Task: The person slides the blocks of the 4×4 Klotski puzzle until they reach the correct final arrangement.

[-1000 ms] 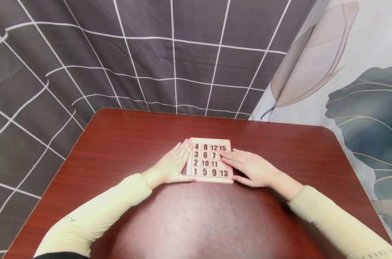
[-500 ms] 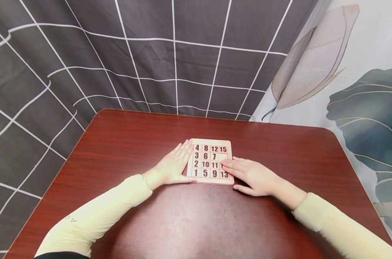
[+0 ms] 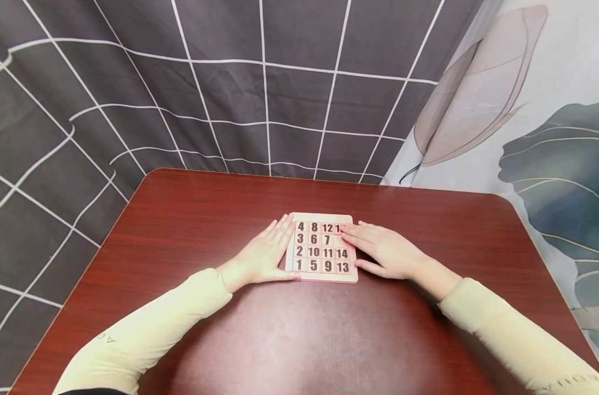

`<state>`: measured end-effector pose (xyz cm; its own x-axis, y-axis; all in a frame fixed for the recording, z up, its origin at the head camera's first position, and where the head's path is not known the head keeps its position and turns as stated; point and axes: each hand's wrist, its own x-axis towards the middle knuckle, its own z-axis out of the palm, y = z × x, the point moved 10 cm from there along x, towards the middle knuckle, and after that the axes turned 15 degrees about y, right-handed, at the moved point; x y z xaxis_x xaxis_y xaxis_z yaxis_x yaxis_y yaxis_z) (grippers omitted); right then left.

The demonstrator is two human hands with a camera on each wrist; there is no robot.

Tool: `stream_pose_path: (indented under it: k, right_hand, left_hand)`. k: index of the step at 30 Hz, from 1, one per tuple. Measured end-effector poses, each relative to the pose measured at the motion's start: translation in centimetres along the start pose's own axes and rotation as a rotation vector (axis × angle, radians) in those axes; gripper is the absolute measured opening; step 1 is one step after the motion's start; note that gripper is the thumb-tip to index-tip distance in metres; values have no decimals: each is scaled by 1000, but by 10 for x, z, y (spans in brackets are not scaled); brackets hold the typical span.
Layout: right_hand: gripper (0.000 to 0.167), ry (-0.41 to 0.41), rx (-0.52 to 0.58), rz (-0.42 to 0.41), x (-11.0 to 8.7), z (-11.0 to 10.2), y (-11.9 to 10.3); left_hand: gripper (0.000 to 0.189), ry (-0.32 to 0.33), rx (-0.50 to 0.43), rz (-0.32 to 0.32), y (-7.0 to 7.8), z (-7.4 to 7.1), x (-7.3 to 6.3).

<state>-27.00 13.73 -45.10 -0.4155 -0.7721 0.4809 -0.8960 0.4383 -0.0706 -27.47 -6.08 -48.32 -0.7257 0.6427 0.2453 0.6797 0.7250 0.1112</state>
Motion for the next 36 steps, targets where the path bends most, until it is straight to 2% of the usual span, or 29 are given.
stream_pose_path:
  k: [4,8,22,28,36]
  right_hand:
    - [66,-47,-14,50,4,5,13]
    - [65,-66,-7,59,4,6,15]
    - [56,53,17,-65,-6,-4,-12]
    - [56,85,26,-81,2,-7,-11]
    - [61,9,17,-13,22,8,3]
  left_hand:
    - [120,3,0,2,1,-2,1]
    - [120,1,2,0,1,-2,1]
    - [119,-4,-21,-14,3,-2,1]
    - [120,-14,-15,-14,2,0,0]
    - [119,-7,-14,-4,0,1,0]
